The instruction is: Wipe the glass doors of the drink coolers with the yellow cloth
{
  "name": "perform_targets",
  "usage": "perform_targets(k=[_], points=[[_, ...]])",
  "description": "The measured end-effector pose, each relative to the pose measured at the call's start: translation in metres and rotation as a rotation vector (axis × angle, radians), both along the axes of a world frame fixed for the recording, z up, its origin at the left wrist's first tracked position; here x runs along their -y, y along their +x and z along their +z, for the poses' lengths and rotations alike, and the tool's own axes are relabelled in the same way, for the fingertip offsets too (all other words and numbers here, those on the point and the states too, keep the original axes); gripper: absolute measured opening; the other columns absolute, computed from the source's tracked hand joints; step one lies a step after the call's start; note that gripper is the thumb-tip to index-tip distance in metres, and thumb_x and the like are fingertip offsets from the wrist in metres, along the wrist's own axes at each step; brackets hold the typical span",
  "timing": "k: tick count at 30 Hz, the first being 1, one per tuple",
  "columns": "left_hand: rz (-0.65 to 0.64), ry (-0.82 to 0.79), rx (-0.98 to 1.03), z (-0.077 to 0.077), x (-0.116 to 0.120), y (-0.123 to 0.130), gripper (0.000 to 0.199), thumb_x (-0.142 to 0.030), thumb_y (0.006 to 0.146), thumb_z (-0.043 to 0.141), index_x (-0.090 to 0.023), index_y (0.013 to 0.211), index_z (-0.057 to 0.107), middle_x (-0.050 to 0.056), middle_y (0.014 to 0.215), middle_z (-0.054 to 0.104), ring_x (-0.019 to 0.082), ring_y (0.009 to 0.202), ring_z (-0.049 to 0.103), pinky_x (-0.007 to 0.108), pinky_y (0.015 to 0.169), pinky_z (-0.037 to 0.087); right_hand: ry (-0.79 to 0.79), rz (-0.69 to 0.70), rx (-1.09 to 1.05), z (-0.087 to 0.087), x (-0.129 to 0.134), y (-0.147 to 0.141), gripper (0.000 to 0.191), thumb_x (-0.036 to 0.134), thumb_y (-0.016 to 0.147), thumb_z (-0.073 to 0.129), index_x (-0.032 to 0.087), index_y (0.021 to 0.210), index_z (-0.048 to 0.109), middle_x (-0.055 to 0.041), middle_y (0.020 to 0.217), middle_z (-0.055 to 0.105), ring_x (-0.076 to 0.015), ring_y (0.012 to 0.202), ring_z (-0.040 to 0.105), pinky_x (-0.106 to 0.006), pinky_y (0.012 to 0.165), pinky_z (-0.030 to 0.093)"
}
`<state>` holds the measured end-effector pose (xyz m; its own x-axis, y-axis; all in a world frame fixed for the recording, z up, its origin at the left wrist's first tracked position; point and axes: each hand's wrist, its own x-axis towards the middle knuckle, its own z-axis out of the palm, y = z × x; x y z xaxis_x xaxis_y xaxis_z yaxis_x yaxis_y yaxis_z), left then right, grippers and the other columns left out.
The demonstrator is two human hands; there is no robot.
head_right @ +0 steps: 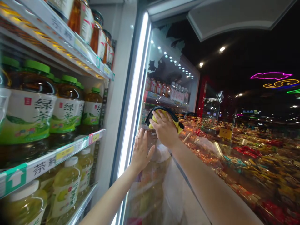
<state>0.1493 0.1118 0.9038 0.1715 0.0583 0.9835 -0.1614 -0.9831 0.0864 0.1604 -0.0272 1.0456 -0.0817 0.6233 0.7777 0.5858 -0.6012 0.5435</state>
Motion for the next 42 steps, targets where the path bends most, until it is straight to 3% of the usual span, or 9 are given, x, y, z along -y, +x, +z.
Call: perform_targets(k=[6, 13, 19, 23, 27, 30, 34, 38, 42], points=[[0.061, -0.033, 0.020, 0.007, -0.022, -0.001, 0.078, -0.046, 0.101, 0.049, -0.018, 0.164, 0.012, 0.022, 0.168, 0.028, 0.035, 0.158, 0.023, 0.060, 0.124, 0.031, 0.197, 0.007, 0.054, 0.053, 0.009, 0.007, 0.043, 0.023, 0.102, 0.046, 0.027, 0.141, 0.063, -0.0048, 0.162, 0.044, -0.0332, 0.150, 0.039, -0.062, 0.123, 0.028], [0.047, -0.020, 0.017, -0.005, -0.031, 0.001, 0.077, -0.045, 0.102, 0.047, -0.017, 0.164, 0.012, 0.024, 0.166, 0.031, 0.036, 0.155, 0.030, 0.059, 0.120, 0.039, 0.120, 0.029, -0.052, 0.009, -0.048, 0.003, 0.045, 0.016, 0.101, 0.043, 0.026, 0.139, 0.064, -0.0065, 0.163, 0.043, -0.0317, 0.152, 0.038, -0.061, 0.123, 0.028], [0.060, -0.012, 0.058, -0.001, -0.031, 0.004, 0.076, -0.046, 0.102, 0.048, -0.017, 0.164, 0.014, 0.023, 0.166, 0.031, 0.037, 0.155, 0.029, 0.062, 0.120, 0.038, -0.037, -0.030, -0.049, 0.069, -0.076, -0.002, 0.042, 0.017, 0.102, 0.043, 0.025, 0.138, 0.065, -0.0039, 0.165, 0.041, -0.0268, 0.152, 0.036, -0.054, 0.126, 0.026], [0.057, 0.027, 0.037, 0.003, -0.033, 0.002, 0.078, -0.045, 0.102, 0.049, -0.018, 0.164, 0.012, 0.021, 0.167, 0.030, 0.035, 0.157, 0.025, 0.061, 0.122, 0.035, 0.199, -0.074, -0.039, 0.046, -0.060, -0.005, 0.047, 0.018, 0.103, 0.040, 0.021, 0.146, 0.058, -0.0085, 0.168, 0.034, -0.0321, 0.154, 0.032, -0.058, 0.124, 0.023], [0.081, 0.047, 0.027, 0.001, -0.034, 0.004, 0.079, -0.042, 0.101, 0.050, -0.016, 0.164, 0.011, 0.024, 0.166, 0.029, 0.036, 0.156, 0.027, 0.060, 0.121, 0.036, 0.085, -0.099, -0.064, 0.026, -0.073, -0.007, 0.046, 0.019, 0.103, 0.039, 0.021, 0.145, 0.058, -0.0084, 0.168, 0.034, -0.0363, 0.152, 0.034, -0.062, 0.121, 0.026], [0.102, 0.043, 0.071, 0.005, -0.033, 0.006, 0.080, -0.043, 0.102, 0.049, -0.015, 0.165, 0.010, 0.026, 0.165, 0.030, 0.037, 0.155, 0.029, 0.061, 0.121, 0.035, -0.008, -0.073, -0.048, 0.064, -0.083, -0.005, 0.046, 0.018, 0.103, 0.038, 0.021, 0.144, 0.059, -0.0068, 0.167, 0.036, -0.0349, 0.153, 0.033, -0.060, 0.122, 0.026], [0.064, 0.060, 0.118, 0.020, -0.026, 0.007, 0.079, -0.045, 0.102, 0.048, -0.018, 0.165, 0.008, 0.024, 0.167, 0.029, 0.037, 0.157, 0.024, 0.063, 0.123, 0.031, 0.182, -0.080, -0.038, 0.104, -0.056, -0.001, 0.046, 0.022, 0.104, 0.038, 0.022, 0.146, 0.058, -0.0051, 0.168, 0.034, -0.0337, 0.156, 0.026, -0.060, 0.127, 0.018], [0.024, 0.071, 0.119, 0.029, -0.015, 0.006, 0.076, -0.042, 0.102, 0.049, -0.018, 0.165, 0.013, 0.023, 0.167, 0.029, 0.036, 0.157, 0.024, 0.063, 0.123, 0.030, 0.359, -0.120, -0.034, 0.062, -0.019, -0.005, 0.049, 0.024, 0.104, 0.039, 0.022, 0.151, 0.052, -0.0054, 0.170, 0.031, -0.0354, 0.158, 0.019, -0.064, 0.127, 0.014], [-0.004, 0.099, 0.140, 0.037, 0.001, 0.010, 0.076, -0.039, 0.101, 0.051, -0.017, 0.164, 0.015, 0.024, 0.167, 0.029, 0.037, 0.157, 0.023, 0.065, 0.123, 0.027, 0.215, -0.117, -0.040, 0.041, -0.008, -0.006, 0.047, 0.024, 0.103, 0.041, 0.025, 0.149, 0.054, -0.0020, 0.167, 0.036, -0.0341, 0.157, 0.022, -0.064, 0.126, 0.016]])
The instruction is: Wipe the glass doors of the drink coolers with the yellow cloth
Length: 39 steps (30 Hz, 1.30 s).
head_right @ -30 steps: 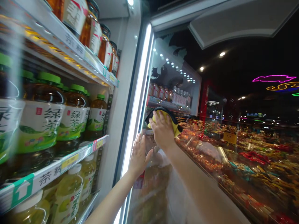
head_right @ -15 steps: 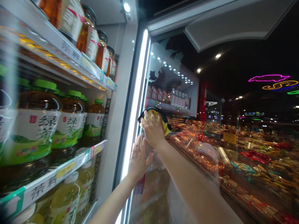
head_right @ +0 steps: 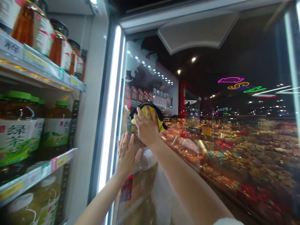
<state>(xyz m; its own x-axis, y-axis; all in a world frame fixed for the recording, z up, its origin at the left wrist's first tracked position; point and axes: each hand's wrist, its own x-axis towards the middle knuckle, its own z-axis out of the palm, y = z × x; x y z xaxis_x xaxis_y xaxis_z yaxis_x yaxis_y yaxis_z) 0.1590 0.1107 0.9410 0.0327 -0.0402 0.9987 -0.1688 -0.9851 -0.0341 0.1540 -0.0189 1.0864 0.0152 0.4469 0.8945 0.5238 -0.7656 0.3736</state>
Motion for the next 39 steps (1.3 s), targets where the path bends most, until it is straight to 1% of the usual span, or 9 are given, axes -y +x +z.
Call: perform_targets(k=[5, 9, 13, 17, 20, 26, 30, 33, 39], points=[[-0.031, 0.051, 0.035, 0.028, 0.026, 0.002, 0.073, -0.038, 0.102, 0.051, -0.015, 0.163, 0.020, 0.025, 0.167, 0.029, 0.036, 0.158, 0.022, 0.065, 0.125, 0.023, 0.082, -0.026, 0.056, 0.050, 0.042, 0.005, 0.045, 0.027, 0.103, 0.045, 0.031, 0.146, 0.057, 0.0004, 0.168, 0.035, -0.0297, 0.157, 0.024, -0.059, 0.128, 0.018], [-0.077, 0.073, 0.049, 0.050, 0.043, 0.001, 0.071, -0.040, 0.101, 0.051, -0.016, 0.163, 0.025, 0.023, 0.167, 0.030, 0.035, 0.158, 0.022, 0.064, 0.126, 0.021, 0.348, -0.116, 0.087, 0.032, 0.091, 0.003, 0.046, 0.030, 0.103, 0.044, 0.031, 0.148, 0.055, -0.0025, 0.170, 0.032, -0.0338, 0.159, 0.019, -0.062, 0.125, 0.021], [-0.122, 0.106, 0.038, 0.063, 0.057, 0.004, 0.068, -0.041, 0.102, 0.049, -0.014, 0.161, 0.028, 0.023, 0.166, 0.031, 0.036, 0.158, 0.022, 0.064, 0.125, 0.020, 0.288, -0.167, 0.045, 0.008, 0.102, -0.002, 0.049, 0.028, 0.104, 0.038, 0.029, 0.152, 0.050, -0.0024, 0.168, 0.035, -0.0361, 0.159, 0.017, -0.067, 0.124, 0.019], [-0.148, 0.085, 0.056, 0.080, 0.075, 0.008, 0.068, -0.043, 0.101, 0.049, -0.016, 0.161, 0.030, 0.022, 0.168, 0.029, 0.036, 0.158, 0.021, 0.067, 0.125, 0.014, 0.145, -0.192, 0.031, 0.047, 0.119, -0.003, 0.049, 0.027, 0.105, 0.037, 0.032, 0.151, 0.051, 0.0031, 0.167, 0.037, -0.0329, 0.158, 0.021, -0.064, 0.125, 0.020], [-0.152, 0.085, 0.104, 0.092, 0.089, 0.009, 0.068, -0.043, 0.101, 0.050, -0.016, 0.161, 0.032, 0.022, 0.167, 0.031, 0.035, 0.158, 0.021, 0.067, 0.126, 0.007, 0.303, -0.241, 0.045, 0.062, 0.153, -0.005, 0.048, 0.029, 0.105, 0.038, 0.032, 0.150, 0.052, 0.0028, 0.167, 0.037, -0.0323, 0.157, 0.024, -0.063, 0.125, 0.023], [-0.193, 0.151, 0.137, 0.106, 0.116, 0.012, 0.065, -0.045, 0.101, 0.049, -0.017, 0.159, 0.036, 0.021, 0.166, 0.034, 0.035, 0.157, 0.025, 0.065, 0.127, 0.005, 0.389, -0.310, -0.007, 0.015, 0.182, -0.010, 0.050, 0.028, 0.105, 0.035, 0.031, 0.153, 0.050, 0.0003, 0.168, 0.036, -0.0356, 0.157, 0.021, -0.064, 0.124, 0.023], [-0.273, 0.198, 0.138, 0.119, 0.139, 0.014, 0.065, -0.043, 0.100, 0.051, -0.020, 0.158, 0.038, 0.020, 0.165, 0.036, 0.035, 0.157, 0.027, 0.066, 0.127, 0.003, 0.214, -0.286, -0.007, 0.042, 0.198, -0.008, 0.049, 0.028, 0.105, 0.036, 0.034, 0.152, 0.050, 0.0035, 0.167, 0.037, -0.0300, 0.158, 0.021, -0.060, 0.127, 0.021], [-0.321, 0.208, 0.136, 0.126, 0.157, 0.013, 0.064, -0.040, 0.099, 0.052, -0.021, 0.158, 0.039, 0.018, 0.165, 0.037, 0.035, 0.157, 0.026, 0.066, 0.127, 0.002, 0.364, -0.319, 0.018, 0.059, 0.234, -0.007, 0.050, 0.027, 0.105, 0.037, 0.033, 0.153, 0.048, 0.0030, 0.168, 0.035, -0.0289, 0.158, 0.022, -0.060, 0.127, 0.022], [-0.407, 0.243, 0.139, 0.122, 0.177, 0.007, 0.064, -0.037, 0.097, 0.057, -0.023, 0.157, 0.040, 0.017, 0.164, 0.039, 0.035, 0.156, 0.028, 0.067, 0.127, 0.000, 0.676, -0.500, -0.068, -0.003, 0.265, -0.013, 0.054, 0.032, 0.105, 0.033, 0.033, 0.159, 0.038, 0.0028, 0.172, 0.024, -0.0321, 0.159, 0.016, -0.061, 0.124, 0.028]])
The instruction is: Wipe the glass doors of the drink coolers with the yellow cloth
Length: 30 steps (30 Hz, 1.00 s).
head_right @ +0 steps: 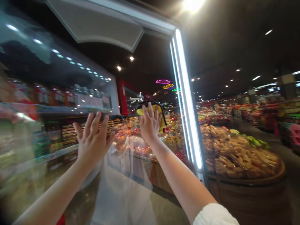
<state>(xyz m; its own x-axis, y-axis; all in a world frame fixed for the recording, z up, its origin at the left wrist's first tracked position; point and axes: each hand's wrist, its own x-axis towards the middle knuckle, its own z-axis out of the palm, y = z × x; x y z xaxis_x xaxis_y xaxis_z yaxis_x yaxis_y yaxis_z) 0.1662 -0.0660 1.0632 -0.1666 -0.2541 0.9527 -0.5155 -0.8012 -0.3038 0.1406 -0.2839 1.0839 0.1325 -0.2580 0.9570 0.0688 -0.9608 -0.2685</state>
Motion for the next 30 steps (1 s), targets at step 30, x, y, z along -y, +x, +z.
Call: perform_targets(k=[30], points=[[-0.183, 0.062, 0.156, 0.016, 0.134, 0.016, 0.069, -0.029, 0.095, 0.058, -0.026, 0.160, 0.034, 0.018, 0.163, 0.040, 0.036, 0.152, 0.035, 0.068, 0.126, 0.000, -0.001, -0.068, 0.293, -0.007, 0.181, 0.023, 0.051, 0.041, 0.104, 0.044, 0.025, 0.153, 0.049, -0.0134, 0.161, 0.045, -0.0285, 0.148, 0.044, -0.050, 0.112, 0.049]])
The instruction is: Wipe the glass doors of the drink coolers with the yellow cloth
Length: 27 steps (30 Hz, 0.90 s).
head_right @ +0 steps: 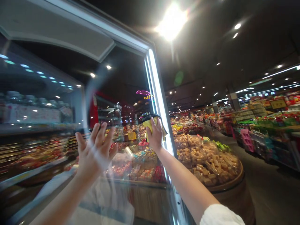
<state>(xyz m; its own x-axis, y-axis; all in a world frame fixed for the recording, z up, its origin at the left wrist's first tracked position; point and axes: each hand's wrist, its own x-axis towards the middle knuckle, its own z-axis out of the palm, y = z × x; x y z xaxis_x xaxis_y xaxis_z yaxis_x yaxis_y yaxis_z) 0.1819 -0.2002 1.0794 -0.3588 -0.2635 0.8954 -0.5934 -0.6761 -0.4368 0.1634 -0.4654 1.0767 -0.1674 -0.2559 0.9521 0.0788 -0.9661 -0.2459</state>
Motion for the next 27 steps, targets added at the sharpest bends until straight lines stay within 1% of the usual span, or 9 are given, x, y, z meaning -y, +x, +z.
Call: perform_targets(k=[4, 6, 8, 13, 15, 18, 21, 24, 27], points=[[0.017, 0.009, -0.019, 0.009, 0.000, -0.003, 0.069, -0.029, 0.093, 0.060, -0.027, 0.158, 0.036, 0.016, 0.164, 0.040, 0.036, 0.154, 0.033, 0.069, 0.126, 0.000, 0.052, 0.035, -0.022, 0.072, 0.001, 0.000, 0.051, 0.039, 0.105, 0.044, 0.026, 0.153, 0.049, -0.0118, 0.159, 0.048, -0.0279, 0.148, 0.045, -0.050, 0.114, 0.047], [0.027, 0.002, -0.032, 0.013, 0.003, -0.005, 0.068, -0.029, 0.093, 0.060, -0.027, 0.157, 0.039, 0.015, 0.163, 0.041, 0.035, 0.154, 0.032, 0.068, 0.127, -0.001, 0.057, 0.083, 0.020, 0.093, -0.003, -0.002, 0.051, 0.040, 0.104, 0.046, 0.029, 0.154, 0.048, -0.0099, 0.160, 0.047, -0.0296, 0.148, 0.045, -0.055, 0.114, 0.045], [0.034, -0.007, -0.057, 0.014, 0.005, -0.007, 0.066, -0.031, 0.093, 0.060, -0.026, 0.156, 0.041, 0.016, 0.164, 0.040, 0.035, 0.155, 0.031, 0.067, 0.127, -0.001, -0.024, 0.104, 0.003, 0.082, -0.006, -0.005, 0.051, 0.040, 0.103, 0.047, 0.032, 0.153, 0.048, -0.0071, 0.161, 0.047, -0.0293, 0.149, 0.043, -0.055, 0.115, 0.044], [0.069, -0.016, -0.072, 0.012, 0.009, -0.006, 0.062, -0.033, 0.095, 0.058, -0.023, 0.154, 0.043, 0.017, 0.163, 0.042, 0.035, 0.155, 0.031, 0.068, 0.126, 0.002, -0.358, 0.078, -0.162, 0.010, 0.010, -0.017, 0.048, 0.036, 0.102, 0.049, 0.029, 0.149, 0.054, -0.0050, 0.162, 0.045, -0.0244, 0.152, 0.039, -0.047, 0.120, 0.042], [0.093, -0.019, -0.052, 0.014, 0.009, -0.004, 0.059, -0.033, 0.096, 0.057, -0.022, 0.152, 0.046, 0.019, 0.162, 0.043, 0.035, 0.154, 0.032, 0.067, 0.126, 0.002, -0.276, 0.076, -0.123, 0.020, 0.018, -0.016, 0.048, 0.035, 0.103, 0.047, 0.027, 0.150, 0.053, -0.0051, 0.161, 0.047, -0.0246, 0.151, 0.041, -0.048, 0.119, 0.043], [0.127, -0.023, -0.024, 0.021, 0.008, -0.003, 0.055, -0.032, 0.096, 0.056, -0.019, 0.149, 0.050, 0.020, 0.160, 0.045, 0.035, 0.154, 0.033, 0.066, 0.127, 0.002, -0.100, 0.096, -0.085, 0.077, 0.005, -0.011, 0.049, 0.037, 0.104, 0.044, 0.027, 0.152, 0.050, -0.0046, 0.161, 0.047, -0.0258, 0.151, 0.041, -0.047, 0.117, 0.046], [0.152, -0.046, -0.009, 0.032, 0.003, -0.004, 0.054, -0.031, 0.096, 0.056, -0.019, 0.149, 0.050, 0.019, 0.159, 0.046, 0.034, 0.154, 0.034, 0.065, 0.128, 0.002, -0.134, 0.090, -0.095, 0.116, -0.032, -0.008, 0.051, 0.044, 0.106, 0.041, 0.029, 0.154, 0.048, -0.0032, 0.164, 0.042, -0.0271, 0.155, 0.032, -0.048, 0.119, 0.043], [0.180, -0.077, 0.007, 0.039, -0.008, -0.005, 0.055, -0.030, 0.096, 0.056, -0.018, 0.149, 0.051, 0.020, 0.158, 0.047, 0.036, 0.153, 0.035, 0.066, 0.128, 0.005, -0.379, 0.101, -0.142, 0.097, -0.052, -0.010, 0.050, 0.041, 0.105, 0.043, 0.031, 0.154, 0.048, -0.0001, 0.167, 0.037, -0.0233, 0.158, 0.026, -0.045, 0.125, 0.036], [0.199, -0.087, 0.016, 0.042, -0.023, -0.004, 0.054, -0.029, 0.097, 0.055, -0.019, 0.149, 0.051, 0.018, 0.158, 0.048, 0.036, 0.152, 0.037, 0.066, 0.127, 0.011, -0.566, 0.138, -0.161, 0.062, -0.036, -0.010, 0.048, 0.037, 0.102, 0.049, 0.031, 0.149, 0.054, -0.0001, 0.166, 0.038, -0.0224, 0.156, 0.031, -0.046, 0.125, 0.036]])
